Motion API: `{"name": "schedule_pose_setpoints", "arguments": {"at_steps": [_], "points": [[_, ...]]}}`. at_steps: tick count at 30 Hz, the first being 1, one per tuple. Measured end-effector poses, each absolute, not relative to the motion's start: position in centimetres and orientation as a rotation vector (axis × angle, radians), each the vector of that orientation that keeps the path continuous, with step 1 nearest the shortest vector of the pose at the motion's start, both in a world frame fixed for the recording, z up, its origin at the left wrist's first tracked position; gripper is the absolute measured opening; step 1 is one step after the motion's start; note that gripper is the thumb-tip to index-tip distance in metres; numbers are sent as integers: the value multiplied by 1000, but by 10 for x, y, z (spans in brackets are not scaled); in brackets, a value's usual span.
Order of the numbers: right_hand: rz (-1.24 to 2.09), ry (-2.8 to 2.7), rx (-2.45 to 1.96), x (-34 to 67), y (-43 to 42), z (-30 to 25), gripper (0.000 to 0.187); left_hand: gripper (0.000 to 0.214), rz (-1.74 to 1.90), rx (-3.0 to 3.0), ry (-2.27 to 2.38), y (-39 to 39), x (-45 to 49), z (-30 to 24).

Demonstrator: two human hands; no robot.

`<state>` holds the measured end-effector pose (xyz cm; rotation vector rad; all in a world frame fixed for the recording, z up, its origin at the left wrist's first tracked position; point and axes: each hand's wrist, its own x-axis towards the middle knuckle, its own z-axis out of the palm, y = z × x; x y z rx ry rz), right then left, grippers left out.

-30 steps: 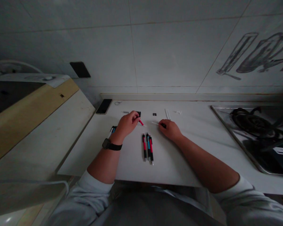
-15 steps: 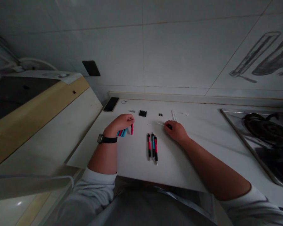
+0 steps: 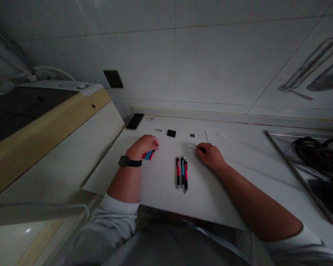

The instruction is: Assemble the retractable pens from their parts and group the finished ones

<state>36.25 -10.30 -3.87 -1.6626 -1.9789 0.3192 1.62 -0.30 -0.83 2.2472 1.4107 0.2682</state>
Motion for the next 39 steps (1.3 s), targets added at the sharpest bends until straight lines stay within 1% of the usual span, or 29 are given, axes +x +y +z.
{"name": "schedule_pose_setpoints", "arguments": {"at_steps": [6,16,25,29,32,35,37,39], "points": [[321,-1971,-1616,363,-103,-39,17,5,332,2228,1394,-2,15,-8],[342,-1859,-1520,364,-101,-41,17,7,309,2249,1394,-1,13,-11],[348,-1780,-1439,360,-105,-34,23,10,303,2238,1397,0,13,-13],[390,-1750,-1407,360,-104,-36,25,8,318,2236,1406,1,12,-13],[466,-1654,-1394,359,-101,-40,27,9,283,2233,1422,-1,11,-8],[671,-1490,-1376,356,-98,-43,33,7,322,2235,1419,-5,18,2],[824,-1404,-1347,353,-98,-41,37,4,448,2268,1362,-11,31,8],[927,-1330,-1325,349,-98,-38,40,9,633,2304,1272,-22,52,12]]}}
